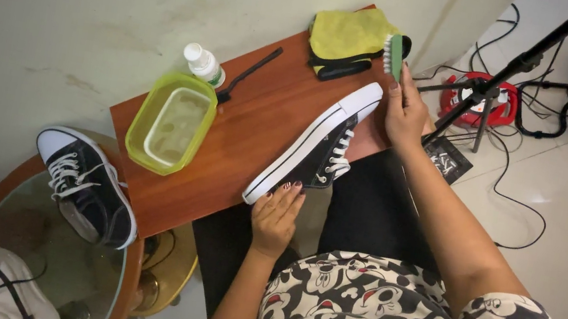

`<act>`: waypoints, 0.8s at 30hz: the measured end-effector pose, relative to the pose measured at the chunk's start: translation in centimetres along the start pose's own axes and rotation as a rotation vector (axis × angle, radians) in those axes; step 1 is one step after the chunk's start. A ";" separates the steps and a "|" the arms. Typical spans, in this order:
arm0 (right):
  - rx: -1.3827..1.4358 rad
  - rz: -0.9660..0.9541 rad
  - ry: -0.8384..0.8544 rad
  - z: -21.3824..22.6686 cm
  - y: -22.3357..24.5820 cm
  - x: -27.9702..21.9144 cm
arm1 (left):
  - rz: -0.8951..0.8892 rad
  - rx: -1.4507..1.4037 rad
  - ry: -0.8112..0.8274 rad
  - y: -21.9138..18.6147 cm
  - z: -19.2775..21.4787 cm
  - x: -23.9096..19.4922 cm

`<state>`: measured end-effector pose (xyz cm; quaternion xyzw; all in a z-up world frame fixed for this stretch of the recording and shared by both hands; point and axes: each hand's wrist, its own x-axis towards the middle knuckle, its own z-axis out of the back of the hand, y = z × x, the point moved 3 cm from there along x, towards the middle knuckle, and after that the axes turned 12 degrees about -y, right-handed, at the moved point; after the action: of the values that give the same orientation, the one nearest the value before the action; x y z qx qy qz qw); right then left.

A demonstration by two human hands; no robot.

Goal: The person scrubs the sole and upper of a black sneaker using a green brush and a yellow cloth. They repeatedly dip the brush into a container of water and wipe the shoe, focusing on the white rubber parts and the black fabric.

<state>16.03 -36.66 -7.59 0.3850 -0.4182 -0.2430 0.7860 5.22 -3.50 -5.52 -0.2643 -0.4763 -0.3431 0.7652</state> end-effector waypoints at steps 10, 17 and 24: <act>0.103 -0.046 -0.011 0.1 0.1 0.0 | 0.005 0.006 -0.002 0.1 -0.2 -0.5; 0.154 -0.039 -0.019 0.6 0.6 0.0 | 0.051 -0.020 -0.025 0.3 0.4 1.0; 0.144 -0.003 -0.015 1.1 1.7 -0.1 | 0.107 -0.042 -0.135 1.2 0.7 2.2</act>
<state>15.16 -36.05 -5.83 0.4390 -0.4400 -0.2163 0.7529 6.48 -2.85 -3.35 -0.3277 -0.5045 -0.2928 0.7432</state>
